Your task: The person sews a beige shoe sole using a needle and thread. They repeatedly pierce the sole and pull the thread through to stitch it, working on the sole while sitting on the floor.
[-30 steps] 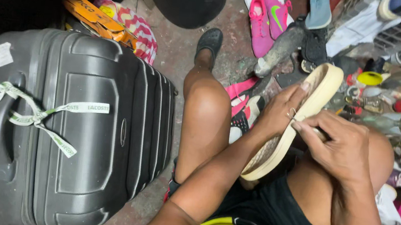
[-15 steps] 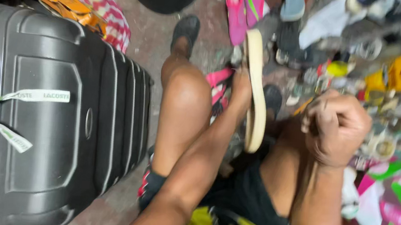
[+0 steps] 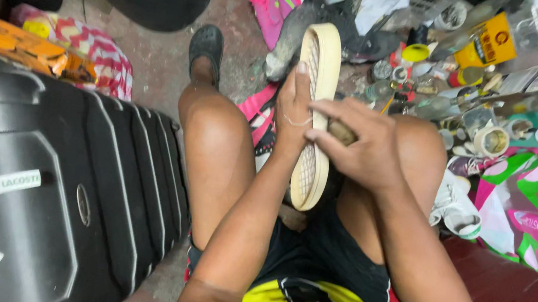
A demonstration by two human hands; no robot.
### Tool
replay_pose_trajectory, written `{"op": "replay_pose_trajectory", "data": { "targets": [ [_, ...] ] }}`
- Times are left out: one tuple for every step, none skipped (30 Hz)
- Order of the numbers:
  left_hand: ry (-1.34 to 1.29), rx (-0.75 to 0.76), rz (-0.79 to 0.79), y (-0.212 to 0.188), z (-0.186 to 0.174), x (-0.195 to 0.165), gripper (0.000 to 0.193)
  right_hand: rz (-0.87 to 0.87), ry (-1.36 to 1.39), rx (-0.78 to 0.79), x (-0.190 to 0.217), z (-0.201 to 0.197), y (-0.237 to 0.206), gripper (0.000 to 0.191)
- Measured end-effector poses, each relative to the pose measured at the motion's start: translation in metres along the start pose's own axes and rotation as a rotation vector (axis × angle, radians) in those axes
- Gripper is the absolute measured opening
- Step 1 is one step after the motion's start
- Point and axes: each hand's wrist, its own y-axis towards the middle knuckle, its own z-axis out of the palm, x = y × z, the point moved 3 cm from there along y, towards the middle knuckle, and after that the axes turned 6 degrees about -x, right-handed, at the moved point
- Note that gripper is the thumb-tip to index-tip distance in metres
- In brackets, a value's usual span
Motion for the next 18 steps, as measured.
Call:
{"op": "replay_pose_trajectory", "data": {
  "targets": [
    [-0.005,0.0,0.026,0.001,0.002,-0.001,0.06,-0.021,-0.061,-0.014,0.001,0.002,0.0,0.024],
    [0.042,-0.009,0.019,0.002,0.003,0.0,0.06,-0.032,-0.116,-0.019,0.001,0.001,0.0,0.017],
    [0.093,-0.015,0.0,0.002,0.003,0.001,0.061,-0.031,-0.169,-0.017,-0.001,0.001,-0.001,0.01],
    [0.143,-0.015,-0.016,0.004,0.003,0.003,0.061,0.054,-0.027,-0.041,-0.006,-0.001,-0.003,0.009],
    [0.064,-0.001,-0.032,0.005,0.003,0.005,0.061,0.135,0.114,-0.066,-0.012,-0.005,-0.005,0.007],
    [-0.018,0.003,-0.043,0.007,0.001,0.006,0.062,0.205,0.258,-0.085,-0.019,-0.009,-0.006,0.007],
    [-0.097,-0.003,-0.054,0.008,-0.002,0.009,0.062,0.272,0.311,-0.133,-0.026,-0.013,-0.006,0.006],
    [-0.117,0.003,-0.107,0.009,-0.004,0.013,0.061,0.348,0.365,-0.175,-0.032,-0.017,-0.007,0.006],
    [-0.136,0.016,-0.166,0.009,-0.007,0.017,0.061,0.433,0.416,-0.222,-0.037,-0.02,-0.008,0.006],
    [-0.153,0.04,-0.229,0.009,-0.009,0.021,0.06,0.463,0.424,-0.296,-0.04,-0.024,-0.009,0.007],
    [-0.33,0.112,-0.297,0.008,-0.009,0.024,0.059,0.491,0.424,-0.377,-0.041,-0.029,-0.01,0.008],
    [-0.507,0.181,-0.356,0.009,-0.009,0.026,0.057,0.511,0.427,-0.459,-0.041,-0.033,-0.01,0.008],
    [-0.687,0.245,-0.403,0.01,-0.009,0.027,0.056,0.489,0.52,-0.413,-0.039,-0.032,-0.008,0.007],
    [-0.703,0.274,-0.427,0.011,-0.011,0.028,0.053,0.467,0.615,-0.361,-0.035,-0.031,-0.007,0.009],
    [-0.718,0.302,-0.455,0.013,-0.012,0.03,0.051,0.448,0.709,-0.309,-0.03,-0.029,-0.007,0.013],
    [-0.732,0.328,-0.487,0.012,-0.013,0.031,0.049,0.313,0.5,-0.215,-0.021,-0.026,-0.005,0.012],
    [-0.695,0.315,-0.451,0.012,-0.016,0.031,0.049,0.18,0.292,-0.118,-0.013,-0.021,-0.004,0.011],
    [-0.66,0.308,-0.416,0.011,-0.017,0.032,0.049,0.047,0.082,-0.02,-0.005,-0.015,-0.003,0.01]
  ]
}}
